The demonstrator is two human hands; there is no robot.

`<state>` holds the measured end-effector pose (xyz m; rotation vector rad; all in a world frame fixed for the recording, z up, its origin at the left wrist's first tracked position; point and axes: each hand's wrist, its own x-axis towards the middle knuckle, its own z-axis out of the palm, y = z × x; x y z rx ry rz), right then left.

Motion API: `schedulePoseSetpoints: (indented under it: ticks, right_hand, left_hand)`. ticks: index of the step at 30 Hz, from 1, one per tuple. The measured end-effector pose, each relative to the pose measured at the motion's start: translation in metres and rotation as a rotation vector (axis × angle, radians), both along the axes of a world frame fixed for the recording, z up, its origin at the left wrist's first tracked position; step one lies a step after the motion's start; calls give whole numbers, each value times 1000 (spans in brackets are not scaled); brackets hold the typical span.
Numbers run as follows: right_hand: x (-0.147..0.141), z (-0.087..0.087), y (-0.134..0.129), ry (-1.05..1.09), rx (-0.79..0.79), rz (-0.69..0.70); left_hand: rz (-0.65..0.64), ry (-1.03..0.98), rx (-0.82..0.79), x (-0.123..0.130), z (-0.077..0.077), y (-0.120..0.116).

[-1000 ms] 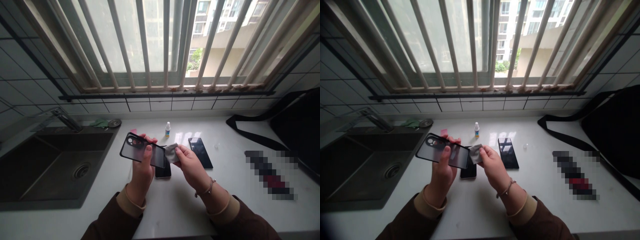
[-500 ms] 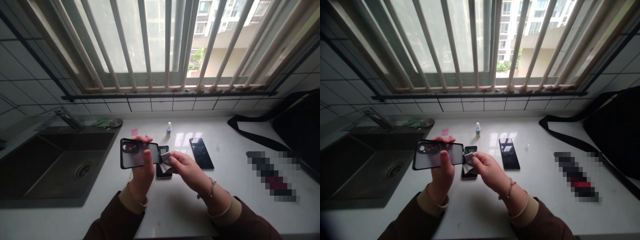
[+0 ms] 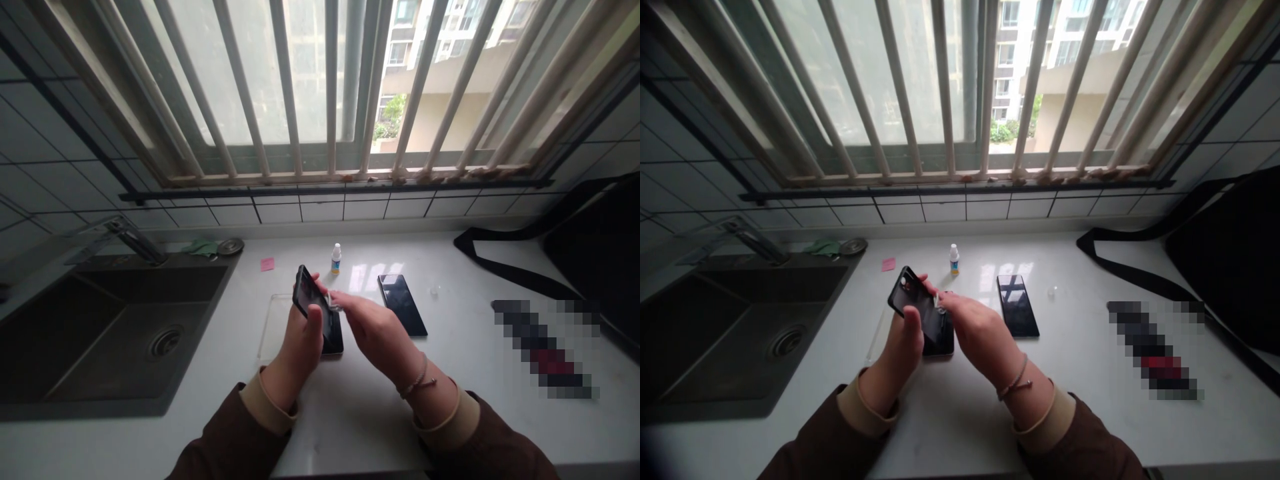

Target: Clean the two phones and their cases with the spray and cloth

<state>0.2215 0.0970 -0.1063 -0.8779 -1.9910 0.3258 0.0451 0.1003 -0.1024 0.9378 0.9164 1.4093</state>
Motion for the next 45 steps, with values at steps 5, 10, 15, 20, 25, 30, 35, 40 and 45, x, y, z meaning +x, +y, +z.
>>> schedulePoseSetpoints:
  ticks: [5, 10, 15, 20, 25, 30, 35, 40, 45]
  right_hand:
    - [-6, -13, 3, -259, -28, 152]
    - [-4, -13, -1, -264, -82, 162]
    - [-2, 3, -11, -126, -314, 241]
    - [-2, 14, -14, 70, -458, 310]
    - [-4, 12, -13, 382, -637, 384]
    - [1, 13, -1, 1030, -804, 271]
    - [11, 10, 12, 1080, -768, 70]
    - [15, 2, 14, 529, -804, 111]
    - [14, -1, 15, 281, -785, 50]
  left_hand:
    - [194, 130, 277, -1, -10, 9]
    - [277, 5, 252, -1, -16, 17]
    - [321, 0, 264, -1, -12, 16]
    - [223, -149, 118, 4, -7, 13]
    - [-10, -327, -217, 11, 1, 10]
    - [-200, -396, -460, 8, 14, 10]
    - [-190, -333, -422, 3, 15, 13]
    - [-92, -191, -431, 4, 3, 18]
    - [-185, -82, -435, 7, -7, 15]
